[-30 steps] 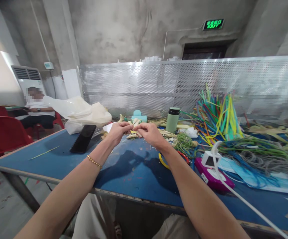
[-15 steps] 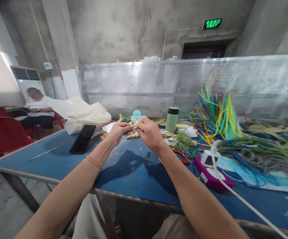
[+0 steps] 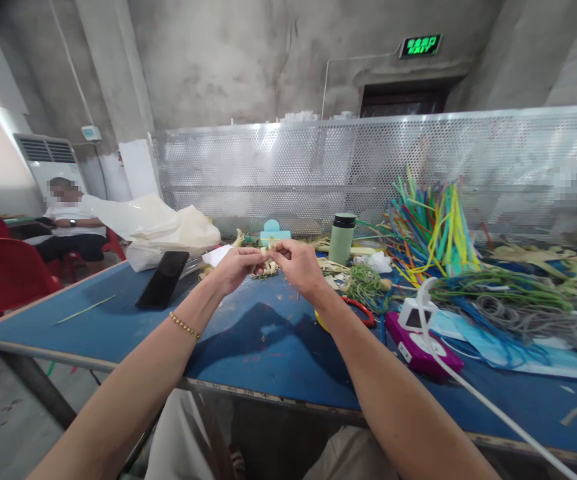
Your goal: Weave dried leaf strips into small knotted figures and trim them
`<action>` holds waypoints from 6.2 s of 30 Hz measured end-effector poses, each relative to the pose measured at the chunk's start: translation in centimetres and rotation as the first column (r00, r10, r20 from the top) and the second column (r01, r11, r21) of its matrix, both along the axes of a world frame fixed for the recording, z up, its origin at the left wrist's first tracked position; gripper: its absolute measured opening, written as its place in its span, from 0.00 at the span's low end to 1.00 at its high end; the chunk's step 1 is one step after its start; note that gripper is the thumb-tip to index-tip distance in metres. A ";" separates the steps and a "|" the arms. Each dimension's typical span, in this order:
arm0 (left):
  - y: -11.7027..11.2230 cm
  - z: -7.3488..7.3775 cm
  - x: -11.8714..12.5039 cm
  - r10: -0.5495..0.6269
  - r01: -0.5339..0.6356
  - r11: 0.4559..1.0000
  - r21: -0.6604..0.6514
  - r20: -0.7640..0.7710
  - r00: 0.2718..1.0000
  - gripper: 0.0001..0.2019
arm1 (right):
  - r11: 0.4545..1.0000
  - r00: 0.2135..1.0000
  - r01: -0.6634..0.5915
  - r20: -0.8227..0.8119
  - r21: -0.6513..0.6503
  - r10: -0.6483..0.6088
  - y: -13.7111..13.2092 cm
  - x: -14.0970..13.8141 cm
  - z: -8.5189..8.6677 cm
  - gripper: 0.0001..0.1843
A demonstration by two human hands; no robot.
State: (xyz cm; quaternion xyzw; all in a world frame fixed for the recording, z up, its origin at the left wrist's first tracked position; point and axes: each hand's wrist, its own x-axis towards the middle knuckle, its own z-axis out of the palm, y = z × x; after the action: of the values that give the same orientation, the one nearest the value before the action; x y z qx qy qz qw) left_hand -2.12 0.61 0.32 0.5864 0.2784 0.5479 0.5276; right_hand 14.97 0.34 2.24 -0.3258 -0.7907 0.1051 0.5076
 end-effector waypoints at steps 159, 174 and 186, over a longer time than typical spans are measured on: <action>-0.2 -0.3 0.3 0.093 -0.064 0.991 0.119 -0.263 0.960 0.11 | 0.974 0.994 0.103 0.041 -0.203 -0.097 0.2 0.5 0.2 0.10; -0.6 0.0 0.4 0.090 -0.046 0.990 0.136 -0.344 0.935 0.08 | 0.983 0.992 0.070 0.117 -0.172 -0.050 0.5 0.8 -0.2 0.09; -0.4 -0.1 0.1 0.039 0.000 0.993 0.117 -0.331 0.943 0.08 | 0.947 0.993 -0.085 0.050 -0.311 0.106 0.6 1.3 -0.1 0.08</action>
State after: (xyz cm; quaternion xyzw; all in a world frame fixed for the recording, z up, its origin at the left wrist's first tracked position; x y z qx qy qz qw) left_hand -2.00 0.19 0.19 0.6973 0.3371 0.4614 0.4327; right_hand 16.30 0.92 2.13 -0.3658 -0.7956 0.2409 0.4185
